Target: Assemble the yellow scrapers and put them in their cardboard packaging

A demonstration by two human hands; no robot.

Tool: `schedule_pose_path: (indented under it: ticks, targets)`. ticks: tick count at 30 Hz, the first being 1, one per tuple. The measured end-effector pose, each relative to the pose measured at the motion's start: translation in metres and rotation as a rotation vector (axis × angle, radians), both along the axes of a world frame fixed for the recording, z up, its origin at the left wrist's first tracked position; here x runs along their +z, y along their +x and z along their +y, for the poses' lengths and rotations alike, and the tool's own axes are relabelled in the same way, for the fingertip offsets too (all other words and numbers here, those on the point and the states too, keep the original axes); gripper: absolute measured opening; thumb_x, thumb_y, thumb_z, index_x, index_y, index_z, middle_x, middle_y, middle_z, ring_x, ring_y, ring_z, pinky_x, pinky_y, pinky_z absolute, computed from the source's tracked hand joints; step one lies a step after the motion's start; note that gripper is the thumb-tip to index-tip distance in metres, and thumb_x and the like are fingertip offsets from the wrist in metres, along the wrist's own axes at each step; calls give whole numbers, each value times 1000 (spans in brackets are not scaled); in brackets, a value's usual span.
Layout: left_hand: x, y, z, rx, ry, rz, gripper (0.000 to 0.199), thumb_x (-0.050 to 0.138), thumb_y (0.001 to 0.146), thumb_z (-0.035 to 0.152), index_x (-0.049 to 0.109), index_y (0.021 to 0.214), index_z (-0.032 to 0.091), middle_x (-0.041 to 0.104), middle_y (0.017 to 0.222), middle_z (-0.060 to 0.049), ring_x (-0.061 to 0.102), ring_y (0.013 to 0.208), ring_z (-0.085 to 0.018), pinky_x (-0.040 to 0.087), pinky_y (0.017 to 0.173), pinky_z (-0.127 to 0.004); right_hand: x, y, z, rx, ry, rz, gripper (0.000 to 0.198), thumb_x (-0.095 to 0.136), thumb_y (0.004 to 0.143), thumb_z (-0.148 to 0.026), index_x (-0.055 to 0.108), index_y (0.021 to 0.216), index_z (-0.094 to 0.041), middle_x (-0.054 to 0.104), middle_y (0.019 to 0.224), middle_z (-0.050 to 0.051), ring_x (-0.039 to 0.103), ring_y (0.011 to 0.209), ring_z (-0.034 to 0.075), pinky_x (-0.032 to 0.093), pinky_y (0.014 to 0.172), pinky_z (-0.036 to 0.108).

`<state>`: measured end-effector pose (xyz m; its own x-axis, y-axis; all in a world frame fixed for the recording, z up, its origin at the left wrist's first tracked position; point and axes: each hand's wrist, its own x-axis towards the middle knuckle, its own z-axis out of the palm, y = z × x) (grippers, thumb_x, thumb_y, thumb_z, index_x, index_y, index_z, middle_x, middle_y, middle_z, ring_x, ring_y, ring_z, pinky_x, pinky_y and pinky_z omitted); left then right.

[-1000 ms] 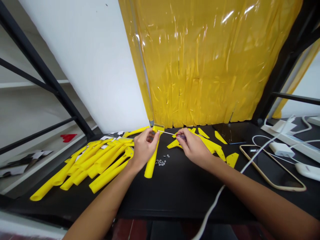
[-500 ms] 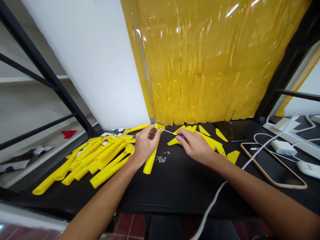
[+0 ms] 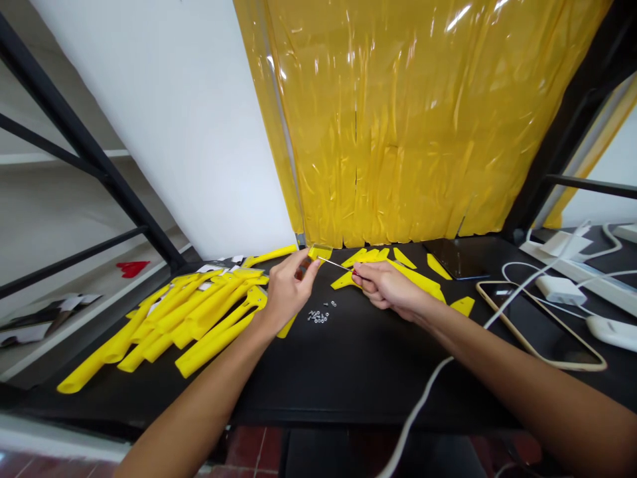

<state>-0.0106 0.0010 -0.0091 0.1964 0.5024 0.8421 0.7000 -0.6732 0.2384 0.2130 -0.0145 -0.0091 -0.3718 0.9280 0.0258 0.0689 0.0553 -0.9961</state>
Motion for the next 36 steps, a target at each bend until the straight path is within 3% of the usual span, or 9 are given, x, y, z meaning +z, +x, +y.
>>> schedule_pose_path:
  ticks: [6,9,12,16,18,24,28,31,36]
  targets:
    - [-1,2,1,43,-22,20,14,64,92,28,71,100,19,74,84,-3,66,67,-14,51,65,-26,-8,-1,0,-112,562,-396,35,39,100,-45,54,79,-21,56,72,1,50,65,15,34,60,28]
    - [1,2,0,58,-65,19,14,63,93,28,70,99,17,73,81,-3,65,66,-14,50,64,-25,-7,-2,-5,-126,682,-559,26,41,100,-39,52,85,-21,60,78,3,51,70,17,32,63,29]
    - [4,1,-2,46,-50,9,15,63,93,28,69,101,17,73,81,-2,64,65,-13,49,65,-25,-3,-3,-7,-75,590,-418,32,41,100,-41,48,77,-21,54,70,1,48,65,15,32,61,28]
    - [3,-1,-1,25,-35,48,18,62,94,29,69,106,17,73,82,-3,62,62,-13,48,64,-25,1,-2,-5,64,100,-49,33,45,96,-49,44,76,-23,30,56,-8,21,45,10,20,44,26]
    - [2,-3,1,36,-60,90,21,61,94,31,69,109,18,74,86,-4,64,66,-14,49,67,-27,1,1,-2,106,2,-12,33,47,95,-51,45,79,-23,27,57,-8,16,45,9,16,43,25]
    - [16,-23,14,268,-337,97,27,54,96,31,63,118,20,76,94,-7,70,81,-22,48,72,-31,4,25,13,61,500,-342,29,45,98,-43,57,86,-20,58,80,2,51,72,15,40,66,28]
    - [25,-44,23,409,-458,114,59,53,93,25,40,150,23,75,95,-7,70,80,-24,48,76,-34,5,56,36,-258,720,-593,22,40,99,-33,57,102,-19,64,92,7,58,81,19,43,73,31]
    - [22,-57,31,425,-572,175,63,48,93,24,35,155,27,75,95,-6,70,83,-24,49,81,-35,-1,84,58,-487,657,-882,25,45,95,-29,66,100,-16,69,99,13,63,90,24,45,78,33]
    - [9,-65,42,543,-739,271,60,42,94,25,39,153,21,69,124,-16,65,116,-33,48,94,-41,-17,109,84,-572,214,-1197,34,64,84,-48,78,98,-20,74,102,15,69,96,30,49,75,35]
